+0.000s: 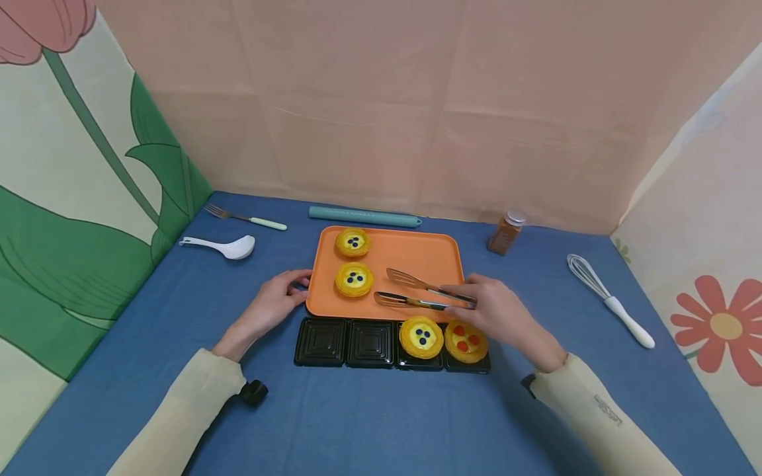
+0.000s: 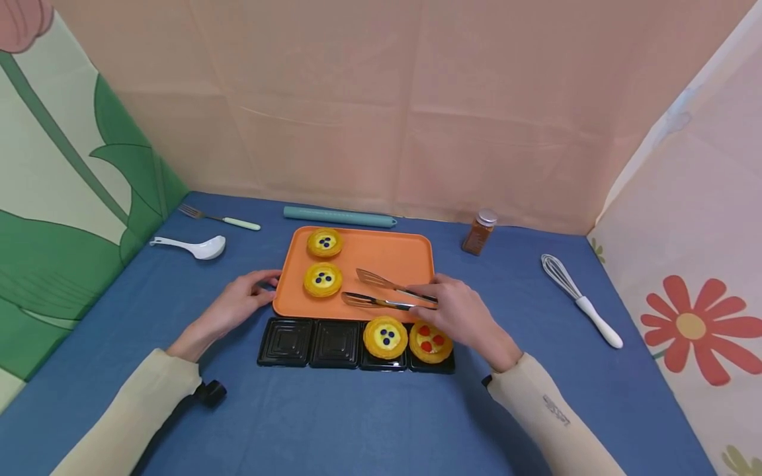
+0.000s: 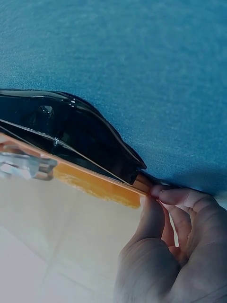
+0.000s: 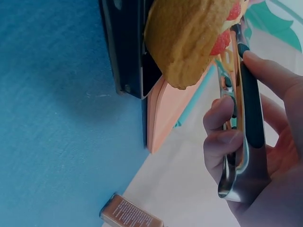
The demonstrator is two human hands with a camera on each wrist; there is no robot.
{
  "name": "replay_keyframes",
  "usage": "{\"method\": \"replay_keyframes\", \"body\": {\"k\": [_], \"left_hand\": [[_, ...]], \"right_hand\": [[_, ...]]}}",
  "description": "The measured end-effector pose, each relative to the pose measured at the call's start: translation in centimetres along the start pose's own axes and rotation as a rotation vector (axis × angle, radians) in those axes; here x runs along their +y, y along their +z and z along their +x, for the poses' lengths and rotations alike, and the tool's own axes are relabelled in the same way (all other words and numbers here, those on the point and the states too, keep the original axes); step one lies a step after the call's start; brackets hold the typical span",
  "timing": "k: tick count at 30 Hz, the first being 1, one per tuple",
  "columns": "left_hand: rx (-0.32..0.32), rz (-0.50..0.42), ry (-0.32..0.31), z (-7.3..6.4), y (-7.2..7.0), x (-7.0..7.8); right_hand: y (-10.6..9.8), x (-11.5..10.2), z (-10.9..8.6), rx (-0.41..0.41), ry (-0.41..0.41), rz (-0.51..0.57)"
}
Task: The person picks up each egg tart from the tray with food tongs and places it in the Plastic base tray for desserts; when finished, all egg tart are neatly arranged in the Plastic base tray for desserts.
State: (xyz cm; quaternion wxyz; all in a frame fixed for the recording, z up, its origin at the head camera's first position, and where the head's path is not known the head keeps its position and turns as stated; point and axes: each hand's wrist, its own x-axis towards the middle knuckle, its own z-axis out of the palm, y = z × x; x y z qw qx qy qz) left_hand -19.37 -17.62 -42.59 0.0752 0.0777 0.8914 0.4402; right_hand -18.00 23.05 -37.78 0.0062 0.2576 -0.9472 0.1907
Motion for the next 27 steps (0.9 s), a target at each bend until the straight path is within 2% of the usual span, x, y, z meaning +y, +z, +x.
{"method": "replay_keyframes", "body": {"k": [20, 27], "left_hand": [[-0.007, 0.001, -0.015, 0.0, -0.1, 0.2], [-0.009, -0.002, -0.016, 0.0, -0.1, 0.2]], "right_hand": [[0.1, -0.9, 2.6, -0.061, -0.016, 0.046], [0.2, -1.2, 3.0, -0.056, -0.017, 0.040]]}}
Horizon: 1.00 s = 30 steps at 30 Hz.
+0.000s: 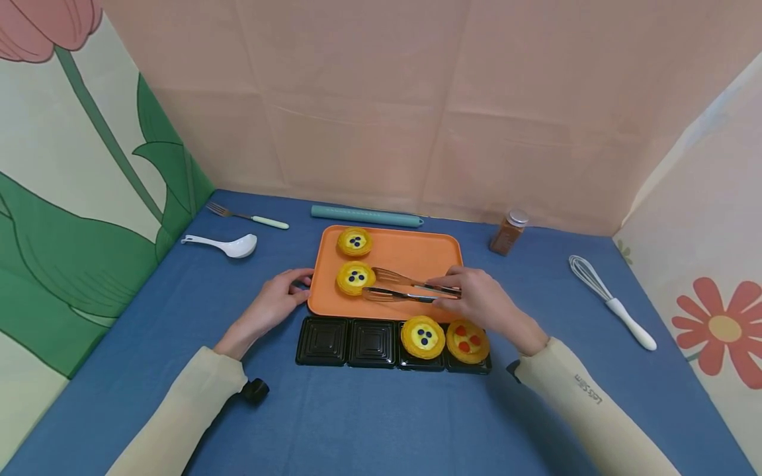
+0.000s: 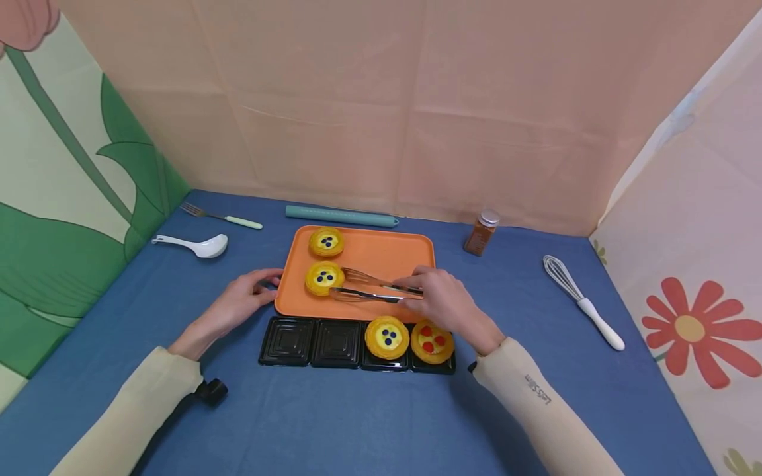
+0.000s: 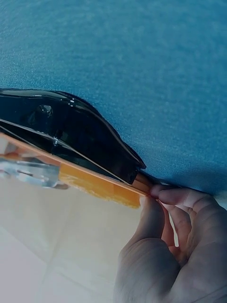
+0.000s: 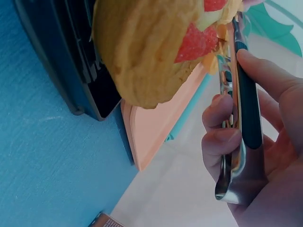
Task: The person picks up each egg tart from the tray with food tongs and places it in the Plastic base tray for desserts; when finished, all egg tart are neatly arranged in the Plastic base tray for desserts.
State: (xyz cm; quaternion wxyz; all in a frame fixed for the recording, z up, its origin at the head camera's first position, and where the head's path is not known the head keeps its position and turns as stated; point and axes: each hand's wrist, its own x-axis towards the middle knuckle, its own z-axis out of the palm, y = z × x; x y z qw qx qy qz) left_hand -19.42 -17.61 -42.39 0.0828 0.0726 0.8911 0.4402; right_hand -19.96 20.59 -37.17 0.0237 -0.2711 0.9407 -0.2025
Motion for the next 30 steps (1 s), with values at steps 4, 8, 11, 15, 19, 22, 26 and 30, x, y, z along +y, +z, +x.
{"method": "replay_keyframes", "body": {"k": [4, 8, 11, 15, 19, 22, 26, 30], "left_hand": [[0.004, 0.001, 0.002, 0.0, 0.0, 0.0], [0.005, 0.004, -0.003, 0.0, 0.0, 0.0], [0.004, 0.005, -0.005, -0.1, 0.1, 0.1], [0.007, 0.008, -0.006, -0.1, 0.1, 0.1], [0.006, 0.008, -0.002, -0.1, 0.1, 0.1], [0.004, 0.005, -0.001, -0.1, 0.2, 0.0], [0.003, 0.000, -0.002, -0.1, 0.1, 0.1], [0.004, -0.002, 0.000, -0.1, 0.1, 0.1]], "right_hand": [[0.0, -0.1, 0.1, 0.015, -0.016, 0.020], [0.2, -0.3, 0.1, 0.027, -0.023, 0.031], [0.3, -0.4, 0.0, 0.032, -0.028, 0.017], [0.3, -0.6, -0.2, 0.034, -0.033, -0.008], [0.3, -0.9, -0.4, 0.044, -0.030, -0.028], [0.3, -1.1, -0.6, 0.055, -0.031, -0.045], [0.0, -1.1, -0.9, 0.077, -0.037, -0.067], [-0.6, -1.3, -1.3, 0.108, -0.048, -0.065]]}}
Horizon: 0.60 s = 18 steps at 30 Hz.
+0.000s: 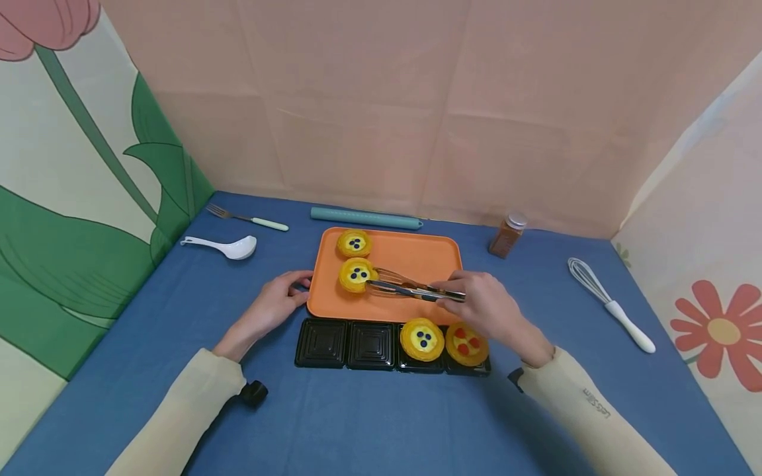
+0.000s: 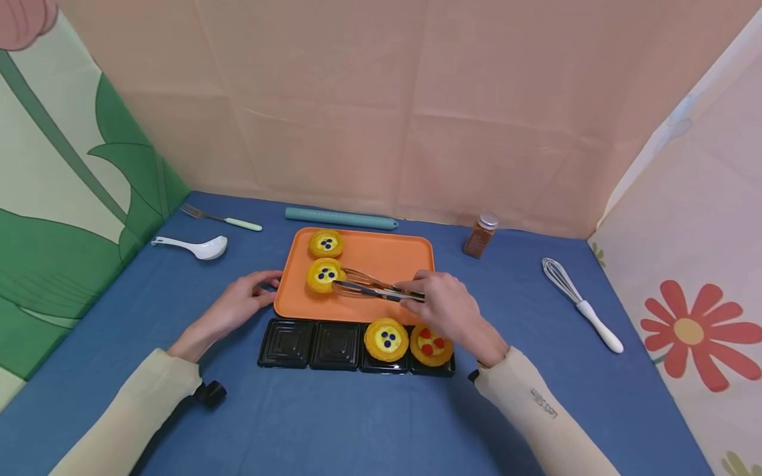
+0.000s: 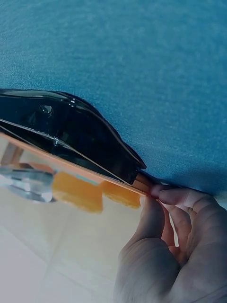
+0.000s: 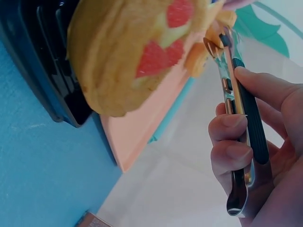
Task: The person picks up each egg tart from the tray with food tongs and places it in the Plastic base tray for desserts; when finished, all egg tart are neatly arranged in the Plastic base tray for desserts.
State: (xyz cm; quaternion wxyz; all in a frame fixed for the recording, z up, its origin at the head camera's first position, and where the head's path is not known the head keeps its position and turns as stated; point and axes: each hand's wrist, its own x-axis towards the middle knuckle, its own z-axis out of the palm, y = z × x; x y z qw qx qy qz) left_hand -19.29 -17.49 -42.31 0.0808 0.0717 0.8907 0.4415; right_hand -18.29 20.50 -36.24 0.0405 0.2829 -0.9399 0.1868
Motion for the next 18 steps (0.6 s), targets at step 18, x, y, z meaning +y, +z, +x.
{"method": "replay_keyframes", "body": {"k": [18], "left_hand": [[-0.002, 0.018, 0.005, 0.2, 0.0, -0.3]], "right_hand": [[-2.3, -1.9, -5.0, -0.028, -0.041, 0.047]]}}
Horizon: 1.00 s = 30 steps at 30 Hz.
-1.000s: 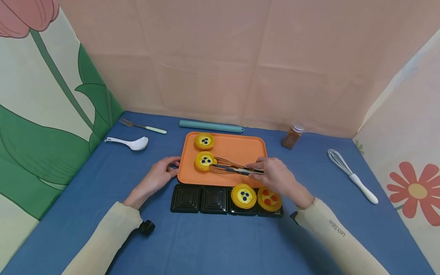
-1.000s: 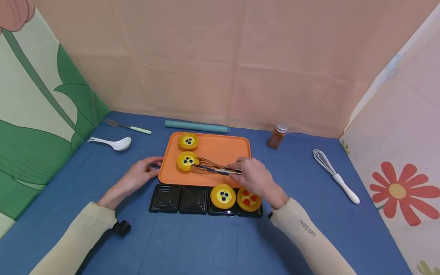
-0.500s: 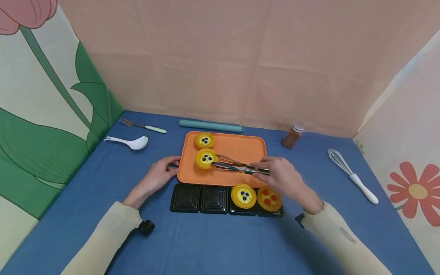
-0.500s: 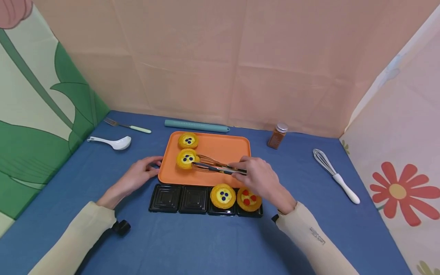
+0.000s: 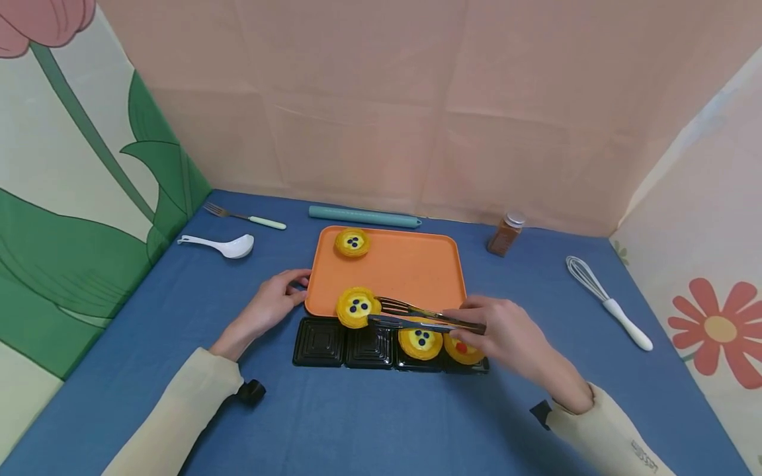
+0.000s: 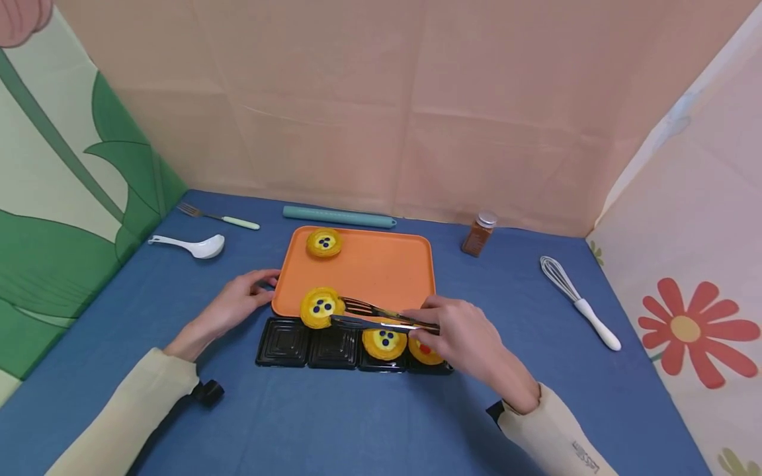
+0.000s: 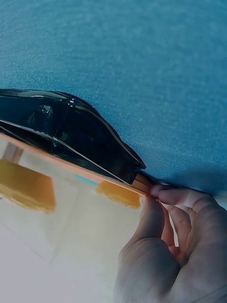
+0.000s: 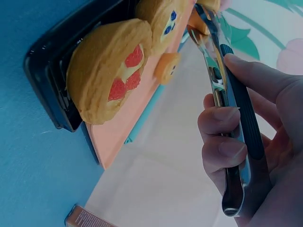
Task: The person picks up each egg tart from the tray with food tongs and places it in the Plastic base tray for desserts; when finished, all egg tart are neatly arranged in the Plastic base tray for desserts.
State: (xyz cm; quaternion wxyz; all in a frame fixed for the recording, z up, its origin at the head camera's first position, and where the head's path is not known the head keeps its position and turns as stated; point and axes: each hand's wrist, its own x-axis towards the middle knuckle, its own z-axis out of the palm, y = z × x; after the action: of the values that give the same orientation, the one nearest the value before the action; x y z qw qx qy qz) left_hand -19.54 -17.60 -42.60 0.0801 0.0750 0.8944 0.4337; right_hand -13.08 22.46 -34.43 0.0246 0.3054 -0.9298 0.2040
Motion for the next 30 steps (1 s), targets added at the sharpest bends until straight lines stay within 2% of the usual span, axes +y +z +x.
{"method": "replay_keyframes", "body": {"k": [8, 16, 24, 30], "left_hand": [[0.005, 0.003, 0.006, -0.1, 0.0, 0.1], [0.004, 0.003, -0.001, -0.2, 0.0, 0.3], [0.004, 0.014, 0.002, -0.2, 0.0, 0.2], [0.005, 0.009, 0.002, -0.1, 0.0, 0.2]], "right_hand": [[-0.4, -0.2, -1.8, -0.017, 0.009, 0.000], [-0.7, -0.5, -2.6, -0.046, 0.020, 0.004], [-0.7, -1.4, -2.8, -0.034, -0.053, -0.145], [-0.7, -1.7, -2.8, -0.040, -0.044, -0.187]]}}
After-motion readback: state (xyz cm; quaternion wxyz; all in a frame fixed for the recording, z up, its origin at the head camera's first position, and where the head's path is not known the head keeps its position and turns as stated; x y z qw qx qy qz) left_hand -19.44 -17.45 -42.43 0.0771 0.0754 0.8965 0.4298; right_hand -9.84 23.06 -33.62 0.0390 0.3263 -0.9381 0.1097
